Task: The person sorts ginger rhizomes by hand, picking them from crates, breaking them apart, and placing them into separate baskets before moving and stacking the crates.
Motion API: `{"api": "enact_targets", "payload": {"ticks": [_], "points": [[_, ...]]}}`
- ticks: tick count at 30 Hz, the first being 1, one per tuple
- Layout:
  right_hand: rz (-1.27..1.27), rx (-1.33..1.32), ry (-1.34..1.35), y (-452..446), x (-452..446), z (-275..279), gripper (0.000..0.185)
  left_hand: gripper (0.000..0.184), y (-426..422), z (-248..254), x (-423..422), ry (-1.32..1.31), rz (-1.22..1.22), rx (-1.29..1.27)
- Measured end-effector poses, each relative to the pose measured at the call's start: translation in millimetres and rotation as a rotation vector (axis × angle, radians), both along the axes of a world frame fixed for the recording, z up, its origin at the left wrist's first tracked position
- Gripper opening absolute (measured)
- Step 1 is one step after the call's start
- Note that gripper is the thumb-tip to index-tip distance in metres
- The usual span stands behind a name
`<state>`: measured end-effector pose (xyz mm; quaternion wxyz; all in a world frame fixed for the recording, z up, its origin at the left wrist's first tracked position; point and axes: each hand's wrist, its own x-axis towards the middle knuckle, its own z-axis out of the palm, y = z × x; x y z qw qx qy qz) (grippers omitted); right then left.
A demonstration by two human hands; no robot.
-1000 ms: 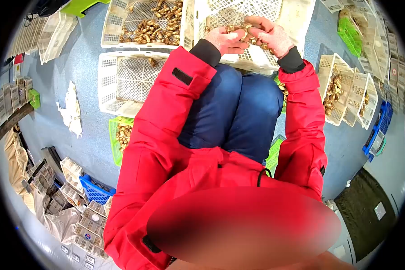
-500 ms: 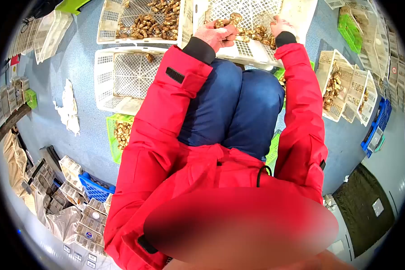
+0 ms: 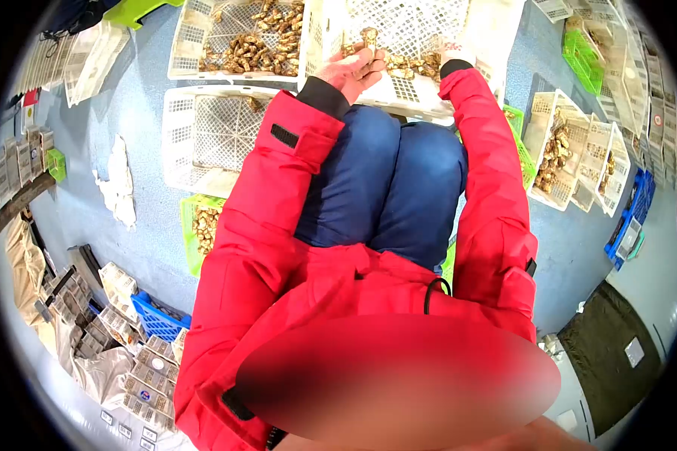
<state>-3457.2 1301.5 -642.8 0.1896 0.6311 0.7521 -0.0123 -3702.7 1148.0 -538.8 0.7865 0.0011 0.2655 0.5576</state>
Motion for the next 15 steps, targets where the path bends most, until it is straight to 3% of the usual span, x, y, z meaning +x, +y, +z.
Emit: {"api": "enact_targets", "payload": {"ticks": [3, 4, 6, 9, 12, 15], "points": [[-0.035, 0.105, 0.432, -20, 3, 33, 0.025, 0.028, -3, -2, -9, 0.077, -0.048, 0.000], [-0.122, -0.001, 0.707, -12, 18, 18, 0.032, 0.027, -2, 1, -7, 0.087, -0.038, 0.007], [-0.423, -0.511, 1.792, -30, 24, 42, 0.042, 0.026, 0, 2, 1, 0.080, -0.044, 0.012], [-0.338, -0.814, 2.340, -57, 17, 82, 0.054, 0.024, 2, 16, 14, 0.120, -0.067, 0.016], [-0.347, -0.759, 2.420, -87, 0, 121, 0.060, 0.020, -1, 27, 25, 0.046, -0.047, -0.064], [-0.248, -0.749, 2.399, -100, -1, 123, 0.057, 0.018, -7, 30, 28, 0.096, -0.087, 0.022]]}}
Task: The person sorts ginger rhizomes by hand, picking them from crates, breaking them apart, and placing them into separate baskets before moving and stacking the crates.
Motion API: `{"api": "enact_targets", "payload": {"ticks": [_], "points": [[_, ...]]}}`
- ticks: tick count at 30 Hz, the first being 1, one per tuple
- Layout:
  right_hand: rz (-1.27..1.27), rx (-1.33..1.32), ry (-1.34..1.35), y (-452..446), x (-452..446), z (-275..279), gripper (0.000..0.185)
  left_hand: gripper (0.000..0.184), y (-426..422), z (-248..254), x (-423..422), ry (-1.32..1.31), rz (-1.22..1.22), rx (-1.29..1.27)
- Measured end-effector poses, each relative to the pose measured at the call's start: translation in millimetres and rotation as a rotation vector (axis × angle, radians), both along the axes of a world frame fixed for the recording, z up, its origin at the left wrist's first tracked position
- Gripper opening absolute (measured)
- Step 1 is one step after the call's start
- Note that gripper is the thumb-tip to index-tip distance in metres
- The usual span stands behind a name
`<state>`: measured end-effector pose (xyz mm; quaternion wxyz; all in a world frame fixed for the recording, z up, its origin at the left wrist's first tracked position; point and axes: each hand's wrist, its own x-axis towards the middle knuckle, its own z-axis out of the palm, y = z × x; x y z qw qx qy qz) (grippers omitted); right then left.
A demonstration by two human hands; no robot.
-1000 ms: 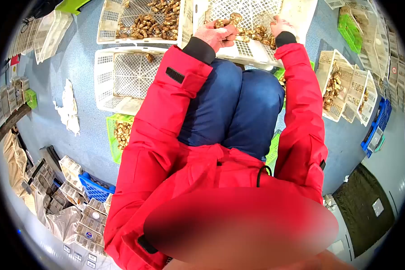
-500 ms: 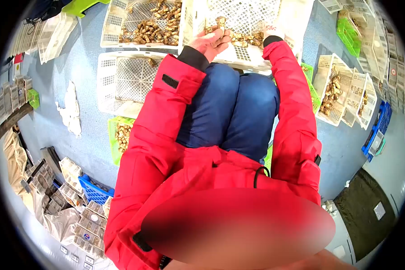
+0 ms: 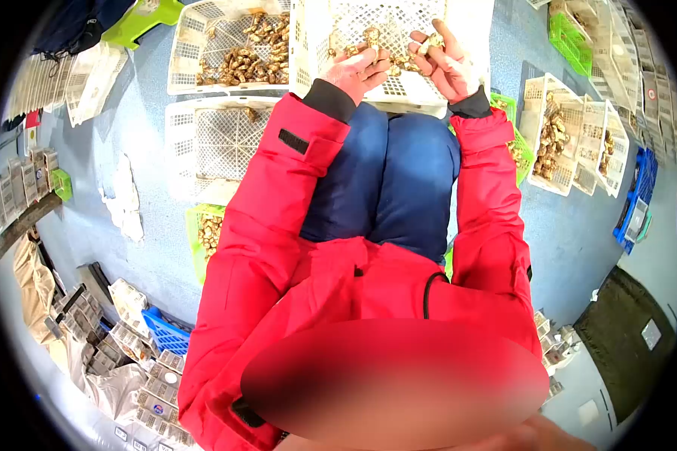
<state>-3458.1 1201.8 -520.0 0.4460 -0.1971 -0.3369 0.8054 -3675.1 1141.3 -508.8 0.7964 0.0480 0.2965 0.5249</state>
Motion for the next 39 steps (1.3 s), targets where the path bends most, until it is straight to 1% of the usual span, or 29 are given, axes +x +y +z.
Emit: {"api": "enact_targets", "payload": {"ticks": [1, 2, 5, 6, 7, 8, 9, 10, 11, 13, 14, 15, 17, 18, 19, 21, 22, 23, 24, 25, 26, 27, 28, 29, 31, 32, 35, 36, 39], "points": [[-0.008, 0.028, -0.037, -2, 1, 1, 0.057, 0.018, 0, 3, 3, 0.013, -0.002, 0.014], [0.014, 0.045, 0.018, -2, 3, -1, 0.057, 0.015, 0, 4, 7, 0.035, 0.022, -0.010], [-0.027, 0.057, -0.097, -4, 12, -2, 0.057, 0.014, 0, 10, 7, 0.031, -0.030, -0.007], [0.005, 0.088, -0.158, -5, 11, 3, 0.057, 0.017, 2, 2, 9, 0.013, -0.001, -0.038], [-0.018, 0.043, -0.135, -14, 15, 11, 0.056, 0.020, 3, -6, 6, 0.031, -0.040, -0.004], [-0.002, 0.036, -0.135, -18, 26, 3, 0.056, 0.021, 2, -12, 6, -0.017, -0.007, 0.006], [0.013, 0.029, -0.139, -23, 32, 8, 0.055, 0.022, 2, -13, 7, -0.070, 0.023, 0.011], [-0.093, 0.094, -0.366, -37, 40, 13, 0.054, 0.022, 0, -13, 4, -0.122, -0.001, 0.013], [-0.154, 0.112, -0.454, -49, 52, 4, 0.056, 0.022, -1, -10, 1, -0.175, -0.017, 0.017], [-0.330, 0.047, -0.420, -80, 82, -22, 0.057, 0.024, 7, -20, -2, -0.114, -0.053, -0.023], [-0.384, -0.068, -0.361, -97, 100, -42, 0.058, 0.023, 7, -16, -1, -0.153, -0.086, -0.042], [-0.471, -0.194, -0.387, -112, 107, -42, 0.055, 0.022, 10, -11, 5, -0.070, -0.078, -0.020], [-0.540, -0.246, -0.263, -137, 120, -63, 0.053, 0.022, 11, -9, 10, -0.051, -0.118, 0.008], [-0.517, -0.257, -0.277, -141, 123, -69, 0.051, 0.021, 13, -9, 9, -0.065, -0.129, -0.009], [-0.537, -0.226, -0.271, -144, 127, -77, 0.051, 0.021, 14, -9, 13, -0.027, -0.113, -0.007], [-0.571, -0.159, -0.263, -129, 114, -29, 0.051, 0.020, 12, 6, 34, 0.047, -0.073, 0.001], [-0.558, -0.152, -0.242, -115, 105, -12, 0.050, 0.018, 13, 9, 40, -0.138, -0.151, 0.116], [-0.522, -0.086, -0.234, -102, 93, 13, 0.048, 0.017, 15, 8, 47, -0.220, -0.165, 0.160], [-0.532, -0.039, -0.217, -90, 79, 22, 0.046, 0.019, 13, 13, 55, -0.265, -0.194, 0.294], [-0.531, 0.009, -0.197, -78, 66, 28, 0.044, 0.020, 12, 16, 62, -0.258, -0.184, 0.266], [-0.487, 0.003, -0.186, -67, 58, 33, 0.043, 0.022, 8, 30, 68, -0.273, -0.165, 0.172], [-0.389, 0.080, 0.013, -55, 48, 34, 0.041, 0.024, 4, 36, 71, -0.312, -0.188, 0.318], [-0.423, 0.023, -0.045, -53, 35, 36, 0.042, 0.024, 3, 42, 67, -0.250, -0.167, 0.327], [-0.457, -0.033, -0.105, -54, 17, 51, 0.042, 0.025, 2, 46, 61, -0.189, -0.145, 0.334], [-0.465, 0.053, -0.297, -55, 4, 48, 0.041, 0.023, 4, 42, 68, -0.269, -0.102, 0.408], [-0.451, 0.035, -0.324, -56, 3, 50, 0.040, 0.025, 1, 51, 69, -0.223, -0.054, 0.360], [-0.393, 0.074, -0.287, -62, -9, 45, 0.040, 0.026, 4, 46, 64, -0.281, -0.040, 0.385], [-0.345, 0.070, -0.359, -60, -8, 40, 0.039, 0.027, 3, 49, 63, -0.302, -0.079, 0.396], [-0.340, 0.114, -0.452, -57, -8, 33, 0.036, 0.025, 1, 53, 61, -0.259, -0.037, 0.373]]}}
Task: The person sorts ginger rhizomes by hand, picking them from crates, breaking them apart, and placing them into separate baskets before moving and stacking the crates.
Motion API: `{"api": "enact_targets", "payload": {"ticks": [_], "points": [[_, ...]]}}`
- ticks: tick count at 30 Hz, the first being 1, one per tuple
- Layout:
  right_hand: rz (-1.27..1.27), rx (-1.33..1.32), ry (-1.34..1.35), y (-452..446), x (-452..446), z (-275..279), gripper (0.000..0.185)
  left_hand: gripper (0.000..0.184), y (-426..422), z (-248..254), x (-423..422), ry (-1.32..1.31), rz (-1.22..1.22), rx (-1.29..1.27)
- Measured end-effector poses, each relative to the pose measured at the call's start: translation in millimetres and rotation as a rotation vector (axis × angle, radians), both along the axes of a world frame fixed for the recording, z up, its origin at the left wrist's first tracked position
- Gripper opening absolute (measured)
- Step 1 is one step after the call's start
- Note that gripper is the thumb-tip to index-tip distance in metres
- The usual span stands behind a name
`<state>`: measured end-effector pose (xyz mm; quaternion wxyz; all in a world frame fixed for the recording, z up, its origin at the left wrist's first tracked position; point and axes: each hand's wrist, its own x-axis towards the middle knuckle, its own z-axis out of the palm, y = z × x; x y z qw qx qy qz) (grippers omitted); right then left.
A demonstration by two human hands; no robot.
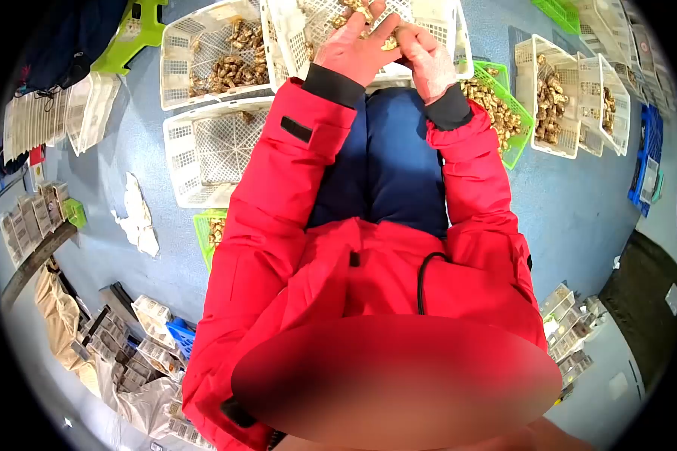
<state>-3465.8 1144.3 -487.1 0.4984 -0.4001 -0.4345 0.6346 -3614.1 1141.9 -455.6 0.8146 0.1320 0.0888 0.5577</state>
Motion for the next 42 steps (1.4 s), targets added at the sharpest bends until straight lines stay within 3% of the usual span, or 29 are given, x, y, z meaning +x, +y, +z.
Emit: {"api": "enact_targets", "payload": {"ticks": [4, 5, 12, 16, 17, 20, 28, 29, 35, 42], "points": [[0.008, -0.050, -0.012, -2, -5, 8, 0.042, 0.022, 1, 0, -6, -0.156, -0.213, -0.036], [0.017, 0.090, -0.248, -3, -5, 15, 0.047, 0.023, 1, -1, 1, -0.264, -0.037, -0.019], [0.097, -0.068, 0.117, -2, -1, -3, 0.042, 0.024, 2, -9, -2, -0.099, -0.015, -0.043], [0.090, -0.095, 0.152, -5, -1, 0, 0.044, 0.024, 1, -12, -2, -0.090, -0.042, -0.045], [0.047, -0.133, 0.202, -5, -1, 2, 0.043, 0.023, 2, -5, -2, -0.187, -0.107, 0.040], [0.017, -0.108, 0.363, -2, -2, 0, 0.041, 0.022, -1, 2, 1, -0.181, -0.047, -0.066], [0.053, -0.021, 0.082, -5, -3, -6, 0.036, 0.023, -2, -5, -3, -0.086, -0.015, -0.023], [0.092, 0.083, -0.161, -5, 1, -2, 0.037, 0.023, -2, -5, -3, -0.062, -0.004, -0.041], [0.108, -0.090, 0.222, -1, -1, -5, 0.040, 0.022, -1, -7, -5, -0.086, -0.032, -0.108], [-0.144, 0.001, 0.132, -4, -4, 8, 0.039, 0.021, 5, -23, -5, -0.148, -0.068, -0.080]]}}
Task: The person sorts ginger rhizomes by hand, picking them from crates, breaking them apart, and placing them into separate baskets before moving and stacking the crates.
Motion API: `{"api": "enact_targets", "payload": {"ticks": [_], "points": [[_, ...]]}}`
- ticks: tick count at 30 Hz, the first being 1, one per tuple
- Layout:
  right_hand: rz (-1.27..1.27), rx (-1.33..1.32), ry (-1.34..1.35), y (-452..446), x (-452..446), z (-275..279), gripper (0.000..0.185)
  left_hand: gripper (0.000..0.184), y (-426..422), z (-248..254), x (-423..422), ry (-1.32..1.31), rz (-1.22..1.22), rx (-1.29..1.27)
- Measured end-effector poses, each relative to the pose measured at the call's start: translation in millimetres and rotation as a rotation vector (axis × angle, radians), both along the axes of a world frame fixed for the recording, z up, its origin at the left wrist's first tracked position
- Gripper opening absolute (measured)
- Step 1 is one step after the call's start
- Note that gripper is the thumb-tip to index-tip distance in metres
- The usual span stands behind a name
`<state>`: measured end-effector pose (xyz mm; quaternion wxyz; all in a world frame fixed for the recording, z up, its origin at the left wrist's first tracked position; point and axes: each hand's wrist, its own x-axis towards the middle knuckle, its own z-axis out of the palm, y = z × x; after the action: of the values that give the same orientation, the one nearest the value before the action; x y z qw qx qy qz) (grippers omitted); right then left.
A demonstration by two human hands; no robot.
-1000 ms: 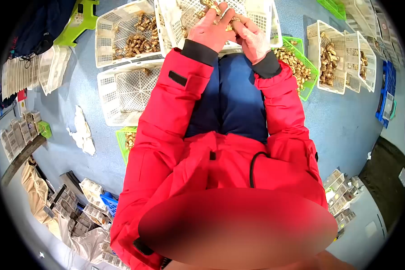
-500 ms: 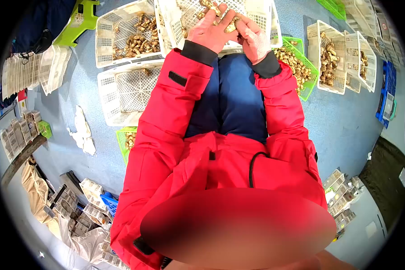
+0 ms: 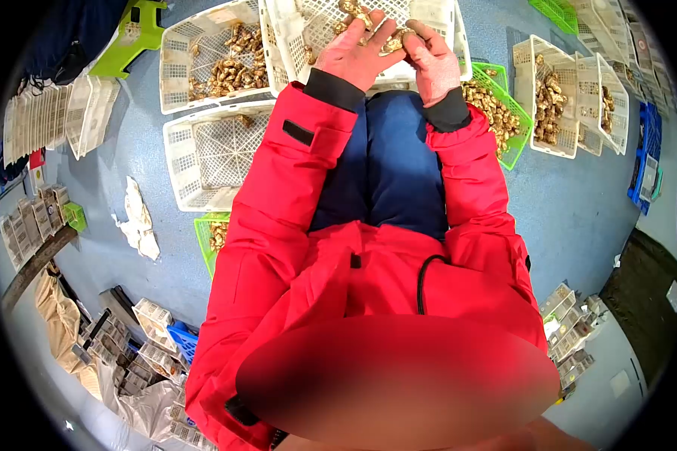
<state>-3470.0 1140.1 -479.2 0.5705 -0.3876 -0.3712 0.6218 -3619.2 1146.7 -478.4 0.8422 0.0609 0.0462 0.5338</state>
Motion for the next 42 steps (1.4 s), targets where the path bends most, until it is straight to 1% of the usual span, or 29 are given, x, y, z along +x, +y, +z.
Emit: {"api": "enact_targets", "payload": {"ticks": [5, 7, 10, 11, 14, 15, 18, 19, 22, 25, 27, 28, 29, 30, 31, 32, 33, 34, 35, 36, 37, 38, 40, 41, 42], "points": [[0.063, -0.019, -0.028, 1, 1, -5, 0.040, 0.021, -4, 17, 3, 0.027, 0.015, 0.043], [0.086, 0.027, -0.061, 3, 3, -15, 0.040, 0.020, 1, 2, 1, 0.003, 0.013, 0.035], [0.074, -0.059, 0.051, 6, 2, -23, 0.043, 0.019, 1, -3, 1, -0.005, 0.016, 0.028], [0.123, -0.040, -0.011, 5, 2, -15, 0.049, 0.019, 1, -3, 0, -0.001, 0.021, 0.029], [0.148, -0.029, -0.019, 4, 0, -10, 0.054, 0.019, 2, -6, 0, -0.011, 0.027, 0.029], [0.170, -0.018, -0.077, 4, 1, -10, 0.057, 0.019, 2, -6, 0, -0.014, 0.027, 0.016], [0.160, -0.023, -0.051, 3, -2, -6, 0.057, 0.019, 0, -6, 0, -0.015, 0.027, -0.012], [0.165, -0.027, 0.000, 4, 0, -10, 0.051, 0.019, 0, -6, 0, -0.009, 0.030, -0.011], [0.152, -0.046, 0.005, 1, -3, -6, 0.041, 0.020, 2, -7, -1, -0.045, 0.005, 0.018], [0.123, -0.051, -0.019, 4, -1, -7, 0.039, 0.020, 2, -8, -4, -0.063, -0.011, 0.024], [0.018, -0.091, 0.003, 23, -4, -11, 0.037, 0.017, -1, -7, -12, -0.034, 0.020, 0.032], [-0.028, -0.092, 0.035, 37, -8, -15, 0.037, 0.013, -5, -9, -18, -0.059, 0.009, -0.017], [-0.091, -0.080, 0.045, 52, -16, -17, 0.036, 0.013, -11, -6, -30, -0.027, 0.043, 0.037], [-0.005, -0.050, -0.042, 64, -32, -1, 0.040, 0.013, -16, -2, -40, 0.004, 0.067, 0.092], [0.139, 0.003, -0.005, 68, -54, 12, 0.041, 0.016, -18, -14, -51, -0.107, 0.088, 0.085], [0.278, 0.059, 0.030, 72, -78, 30, 0.043, 0.017, -21, -10, -61, -0.001, 0.163, 0.021], [0.358, 0.005, -0.132, 68, -94, 61, 0.048, 0.018, -27, -3, -73, 0.104, 0.237, -0.047], [0.366, 0.019, -0.222, 75, -109, 60, 0.047, 0.019, -33, 5, -82, 0.208, 0.309, -0.121], [0.416, 0.071, -0.279, 71, -114, 71, 0.046, 0.023, -35, 23, -87, 0.401, 0.383, -0.263], [0.465, 0.127, -0.337, 67, -117, 81, 0.045, 0.024, -36, 21, -96, 0.407, 0.382, -0.203], [0.505, 0.087, -0.251, 63, -119, 72, 0.042, 0.025, -36, 18, -104, 0.411, 0.379, -0.144], [0.575, 0.143, -0.463, 55, -121, 82, 0.044, 0.025, -37, 17, -110, 0.413, 0.369, -0.089], [0.700, 0.313, -0.254, 46, -121, 65, 0.045, 0.028, -36, 15, -113, 0.492, 0.310, -0.066], [0.697, 0.224, -0.382, 44, -121, 73, 0.042, 0.030, -35, 15, -113, 0.511, 0.292, -0.072], [0.664, 0.141, -0.221, 46, -121, 70, 0.041, 0.031, -34, 15, -113, 0.530, 0.278, -0.080]]}}
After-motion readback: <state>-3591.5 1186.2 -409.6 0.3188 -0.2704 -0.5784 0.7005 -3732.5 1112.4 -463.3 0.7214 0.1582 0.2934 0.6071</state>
